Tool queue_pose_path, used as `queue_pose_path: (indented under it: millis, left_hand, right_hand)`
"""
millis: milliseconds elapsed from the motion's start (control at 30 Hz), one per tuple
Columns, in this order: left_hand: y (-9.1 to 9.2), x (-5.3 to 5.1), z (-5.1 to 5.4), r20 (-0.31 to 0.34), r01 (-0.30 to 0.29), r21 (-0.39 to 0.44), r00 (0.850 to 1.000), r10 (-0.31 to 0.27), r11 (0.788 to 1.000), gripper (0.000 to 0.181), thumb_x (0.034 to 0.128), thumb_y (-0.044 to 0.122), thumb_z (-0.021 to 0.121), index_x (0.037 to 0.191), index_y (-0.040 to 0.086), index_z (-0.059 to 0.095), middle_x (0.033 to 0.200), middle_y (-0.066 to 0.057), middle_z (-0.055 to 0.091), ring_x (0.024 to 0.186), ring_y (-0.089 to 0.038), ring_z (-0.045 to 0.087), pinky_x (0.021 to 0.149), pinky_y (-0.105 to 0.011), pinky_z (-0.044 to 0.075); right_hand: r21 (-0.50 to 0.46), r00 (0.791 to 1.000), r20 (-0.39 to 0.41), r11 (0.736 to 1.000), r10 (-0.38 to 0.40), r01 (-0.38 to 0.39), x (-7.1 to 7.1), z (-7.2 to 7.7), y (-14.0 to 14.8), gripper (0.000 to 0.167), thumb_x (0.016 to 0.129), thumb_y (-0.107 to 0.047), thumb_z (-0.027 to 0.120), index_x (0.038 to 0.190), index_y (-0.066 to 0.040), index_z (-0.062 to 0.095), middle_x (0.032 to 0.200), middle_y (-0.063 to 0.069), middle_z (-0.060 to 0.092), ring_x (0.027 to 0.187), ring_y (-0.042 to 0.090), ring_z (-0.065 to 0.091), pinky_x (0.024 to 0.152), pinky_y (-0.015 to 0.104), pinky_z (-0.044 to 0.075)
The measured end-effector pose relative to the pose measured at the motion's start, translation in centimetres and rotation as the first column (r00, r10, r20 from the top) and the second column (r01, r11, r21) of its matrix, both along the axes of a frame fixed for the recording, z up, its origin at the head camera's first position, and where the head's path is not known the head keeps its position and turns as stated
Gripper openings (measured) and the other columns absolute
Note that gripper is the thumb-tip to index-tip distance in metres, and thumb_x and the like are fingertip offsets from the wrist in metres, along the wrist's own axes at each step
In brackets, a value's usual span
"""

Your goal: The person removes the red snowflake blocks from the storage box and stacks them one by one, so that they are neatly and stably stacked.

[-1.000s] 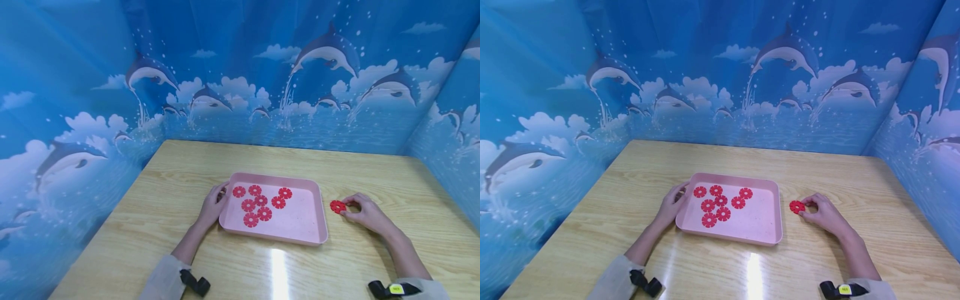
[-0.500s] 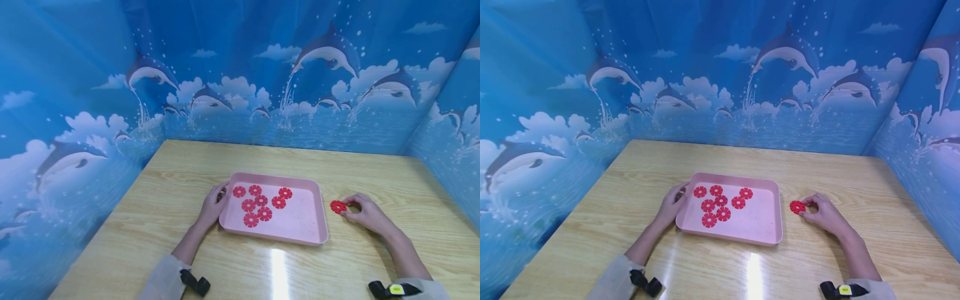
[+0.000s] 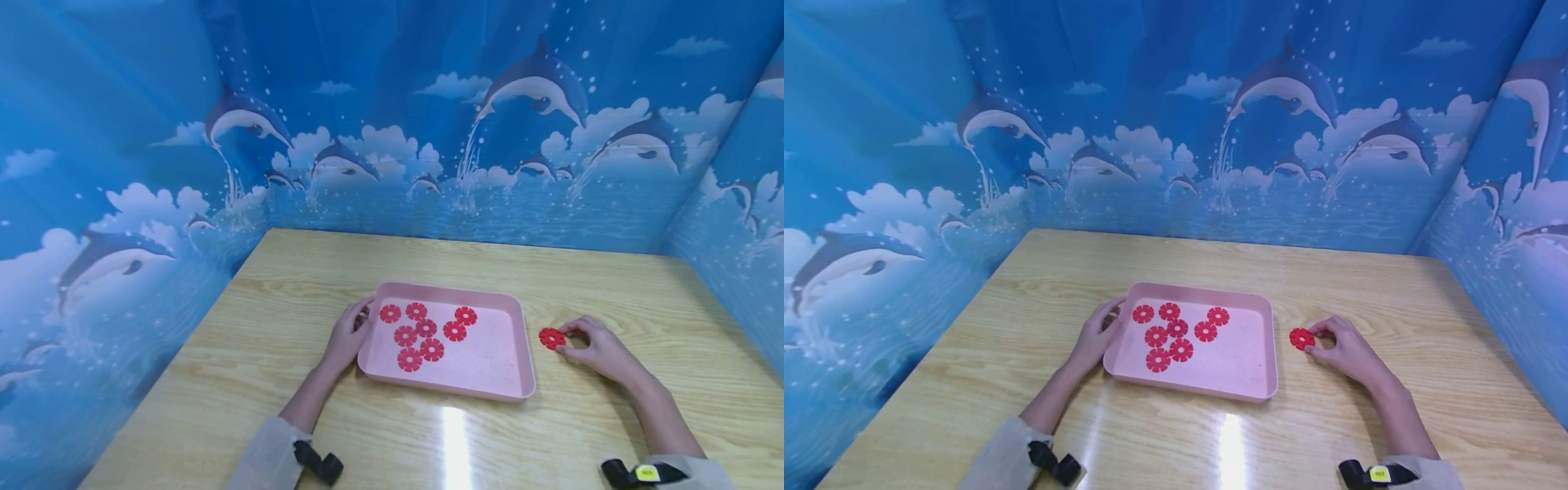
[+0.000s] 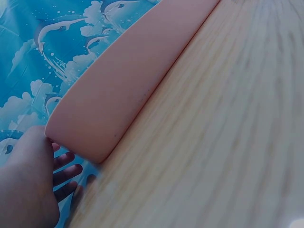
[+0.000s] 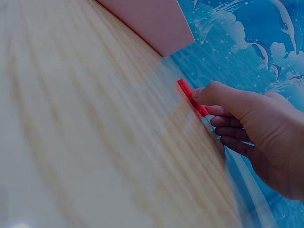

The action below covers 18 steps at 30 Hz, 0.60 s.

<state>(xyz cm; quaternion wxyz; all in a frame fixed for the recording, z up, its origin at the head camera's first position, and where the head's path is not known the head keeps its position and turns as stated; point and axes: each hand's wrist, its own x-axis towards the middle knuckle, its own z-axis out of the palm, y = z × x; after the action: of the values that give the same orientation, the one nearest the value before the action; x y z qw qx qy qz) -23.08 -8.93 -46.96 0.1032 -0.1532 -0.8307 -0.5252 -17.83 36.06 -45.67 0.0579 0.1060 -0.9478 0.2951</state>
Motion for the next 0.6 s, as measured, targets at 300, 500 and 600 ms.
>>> queue_pose_path:
  millis: [300,500,600]
  left_hand:
    - [0.1,-0.1,-0.1,-0.008,0.002,0.003,1.000,-0.002,1.000,0.041,0.0855,-0.002,0.055,0.126,0.002,0.053,0.098,-0.010,0.054,0.083,-0.021,0.055,0.074,-0.032,0.049]
    - [0.0,-0.1,-0.1,-0.007,-0.006,-0.008,1.000,0.005,1.000,0.041,0.0860,-0.001,0.055,0.126,0.003,0.053,0.099,-0.009,0.054,0.083,-0.020,0.055,0.074,-0.032,0.049]
    - [0.0,-0.1,-0.1,-0.008,-0.004,-0.005,1.000,0.004,1.000,0.040,0.0862,-0.002,0.055,0.126,0.002,0.053,0.099,-0.010,0.054,0.083,-0.021,0.055,0.074,-0.033,0.049]
  right_hand:
    - [-0.004,1.000,-0.007,1.000,-0.006,0.006,0.2,0.2,0.0,0.032,0.080,-0.020,0.071,0.102,0.002,0.062,0.099,0.010,0.056,0.093,0.027,0.051,0.077,0.031,0.042]
    - [-0.063,1.000,-0.004,0.998,-0.005,0.004,0.4,1.3,-0.4,0.030,0.083,-0.014,0.068,0.106,0.003,0.060,0.100,0.013,0.057,0.094,0.033,0.053,0.079,0.045,0.046]
    - [-0.071,0.999,-0.045,0.997,0.016,-0.019,0.5,2.2,-1.0,0.031,0.082,-0.014,0.069,0.106,0.002,0.060,0.101,0.013,0.057,0.095,0.035,0.052,0.079,0.052,0.044]
